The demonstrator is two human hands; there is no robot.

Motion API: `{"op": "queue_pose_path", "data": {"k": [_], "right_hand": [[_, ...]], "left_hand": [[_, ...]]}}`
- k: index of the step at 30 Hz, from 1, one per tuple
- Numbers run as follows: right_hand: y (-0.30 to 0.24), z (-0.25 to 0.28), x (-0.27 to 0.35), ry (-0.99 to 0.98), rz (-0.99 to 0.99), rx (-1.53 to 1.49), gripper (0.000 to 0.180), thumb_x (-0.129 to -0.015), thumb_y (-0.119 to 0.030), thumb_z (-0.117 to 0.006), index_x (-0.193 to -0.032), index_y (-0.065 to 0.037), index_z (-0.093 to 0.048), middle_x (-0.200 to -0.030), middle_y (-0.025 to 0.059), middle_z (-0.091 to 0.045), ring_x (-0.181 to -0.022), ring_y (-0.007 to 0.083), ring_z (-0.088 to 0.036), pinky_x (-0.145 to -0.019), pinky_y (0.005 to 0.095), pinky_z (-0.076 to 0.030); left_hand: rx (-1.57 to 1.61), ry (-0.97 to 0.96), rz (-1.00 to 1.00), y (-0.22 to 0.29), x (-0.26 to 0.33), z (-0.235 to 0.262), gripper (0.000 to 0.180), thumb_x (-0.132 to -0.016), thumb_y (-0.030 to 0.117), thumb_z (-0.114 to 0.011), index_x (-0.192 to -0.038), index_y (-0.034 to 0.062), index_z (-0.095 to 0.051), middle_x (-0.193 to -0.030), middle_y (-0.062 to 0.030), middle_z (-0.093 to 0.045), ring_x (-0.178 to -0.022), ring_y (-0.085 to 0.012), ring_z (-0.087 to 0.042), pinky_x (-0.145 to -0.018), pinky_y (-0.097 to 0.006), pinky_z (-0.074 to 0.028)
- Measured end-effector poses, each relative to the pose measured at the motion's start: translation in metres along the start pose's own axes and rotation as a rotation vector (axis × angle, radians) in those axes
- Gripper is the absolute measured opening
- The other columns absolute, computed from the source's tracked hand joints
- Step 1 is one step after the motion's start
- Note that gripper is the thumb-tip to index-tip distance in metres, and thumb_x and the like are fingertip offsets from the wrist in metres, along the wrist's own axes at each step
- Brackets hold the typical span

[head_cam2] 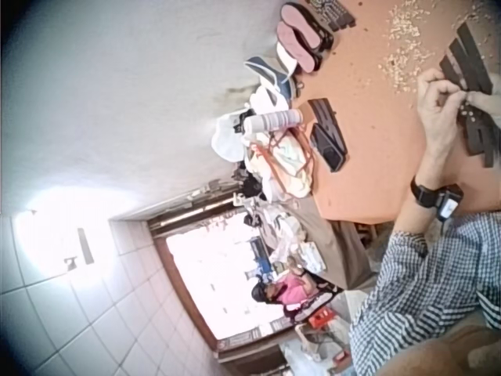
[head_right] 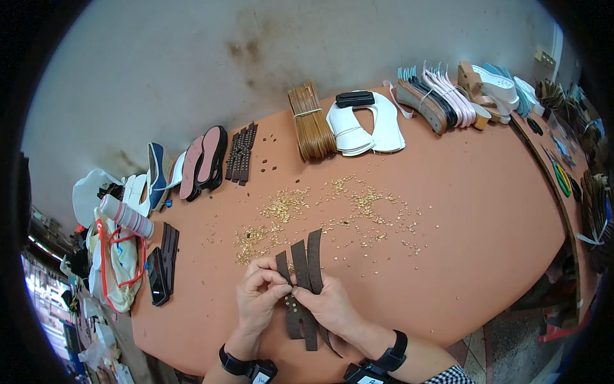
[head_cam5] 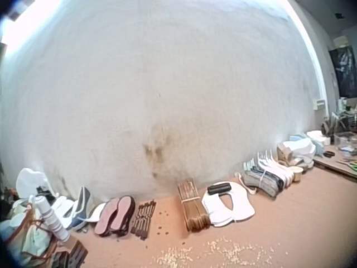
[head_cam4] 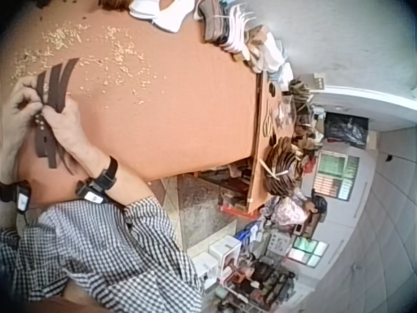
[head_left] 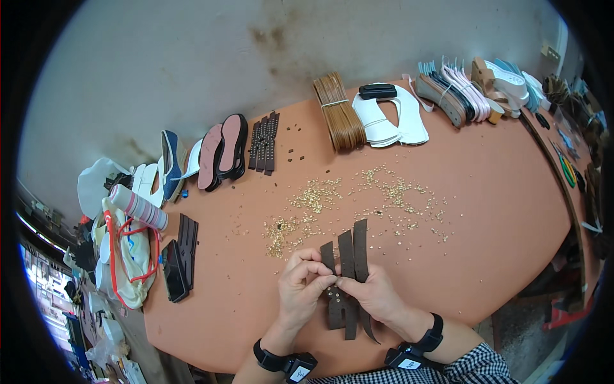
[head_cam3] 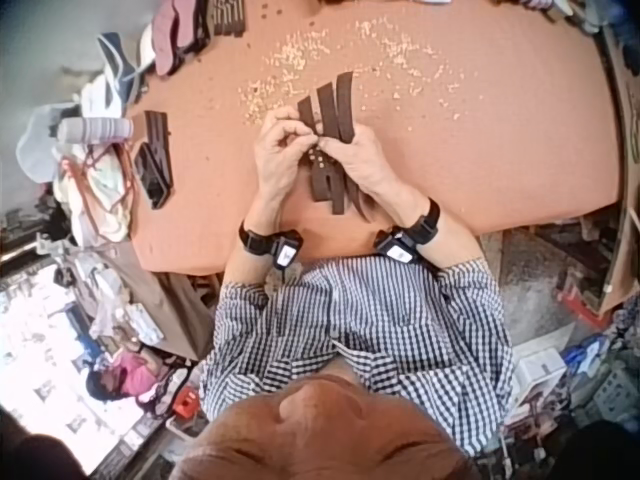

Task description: Applying small gold studs to brown shoe straps manually.

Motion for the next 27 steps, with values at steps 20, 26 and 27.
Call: {"op": "queue_pose_path", "data": {"k": [20, 26, 27], "right_hand": [[0.004, -0.002, 0.000, 0.037, 0.183, 0.272, 0.019, -0.082, -0.004, -0.053, -0.099, 0.001, -0.058, -0.083, 0.0011, -0.060, -0.076, 0.0057, -0.052, -0.066, 0.0225, -0.045], [-0.002, -0.009, 0.006, 0.063, 0.181, 0.216, 0.018, -0.083, -0.002, -0.051, -0.100, 0.002, -0.058, -0.091, 0.0029, -0.062, -0.082, 0.0067, -0.055, -0.072, 0.0229, -0.046], [-0.002, -0.010, 0.005, 0.055, 0.171, 0.225, 0.019, -0.083, -0.001, -0.051, -0.100, 0.002, -0.058, -0.092, 0.0030, -0.062, -0.083, 0.0068, -0.055, -0.073, 0.0228, -0.046]], "left_hand": [[0.332, 0.080, 0.261, -0.004, 0.003, -0.003, 0.029, -0.072, -0.009, -0.063, -0.091, 0.0034, -0.045, -0.084, -0.0056, -0.054, -0.079, -0.0116, -0.055, -0.070, -0.023, -0.048], [0.423, 0.046, 0.303, -0.006, 0.000, -0.001, 0.033, -0.071, -0.010, -0.063, -0.094, 0.0024, -0.043, -0.086, -0.0080, -0.057, -0.078, -0.0130, -0.057, -0.070, -0.023, -0.048], [0.418, 0.043, 0.305, -0.005, 0.001, 0.001, 0.033, -0.071, -0.010, -0.063, -0.094, 0.0022, -0.043, -0.087, -0.0085, -0.057, -0.078, -0.0133, -0.057, -0.070, -0.024, -0.049]]}}
Point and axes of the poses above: each hand's wrist, its own x-axis away from the middle knuckle, its own z-axis out of the back of the hand, y = z × x, the point moved 2 cm from there along -x, towards the middle knuckle
